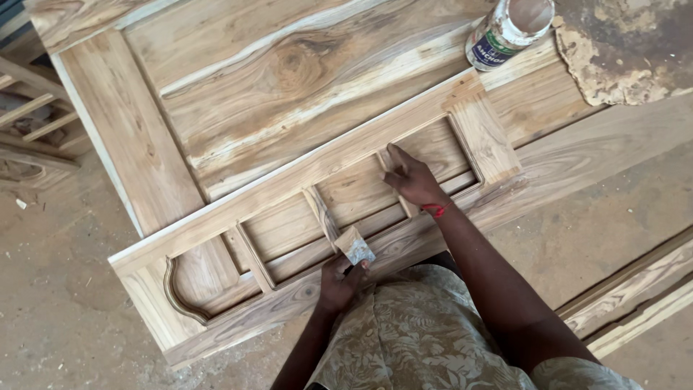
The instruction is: The person sands a wooden door frame using a sanding block. They move the frame to a workbench and sand various sections, including the edges and recessed panels, to smooth the surface.
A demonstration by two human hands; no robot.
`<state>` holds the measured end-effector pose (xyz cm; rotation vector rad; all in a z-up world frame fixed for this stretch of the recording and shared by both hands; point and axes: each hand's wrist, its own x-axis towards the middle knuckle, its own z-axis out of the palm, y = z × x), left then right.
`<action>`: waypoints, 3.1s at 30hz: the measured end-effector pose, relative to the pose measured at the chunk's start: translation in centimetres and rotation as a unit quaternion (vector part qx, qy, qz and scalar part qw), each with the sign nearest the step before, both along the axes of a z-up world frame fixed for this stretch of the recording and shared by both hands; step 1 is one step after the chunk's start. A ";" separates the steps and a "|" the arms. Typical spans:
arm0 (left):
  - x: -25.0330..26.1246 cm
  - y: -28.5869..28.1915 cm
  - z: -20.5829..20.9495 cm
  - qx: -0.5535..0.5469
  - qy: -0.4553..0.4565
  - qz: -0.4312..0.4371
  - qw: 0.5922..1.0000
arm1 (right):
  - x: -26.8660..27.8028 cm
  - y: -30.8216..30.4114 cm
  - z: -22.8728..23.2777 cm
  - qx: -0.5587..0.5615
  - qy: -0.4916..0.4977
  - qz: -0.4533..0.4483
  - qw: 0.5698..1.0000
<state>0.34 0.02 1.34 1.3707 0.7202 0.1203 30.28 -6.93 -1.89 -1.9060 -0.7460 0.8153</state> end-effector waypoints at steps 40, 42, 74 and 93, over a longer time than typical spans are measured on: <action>-3.9 -4.7 1.2 0.102 -0.076 -0.054 0.990 | -6.3 -8.5 10.9 0.101 0.134 0.038 0.985; -6.1 -5.0 2.1 0.094 -0.004 -0.025 0.995 | -6.1 -8.3 11.3 0.062 0.054 0.077 0.994; -22.7 -18.9 -6.5 0.063 0.231 0.433 0.869 | -27.3 9.7 12.2 0.107 -0.327 0.745 0.571; -24.2 -23.3 -11.6 0.015 0.315 0.403 0.859 | -24.5 9.3 11.6 0.102 -0.402 0.769 0.486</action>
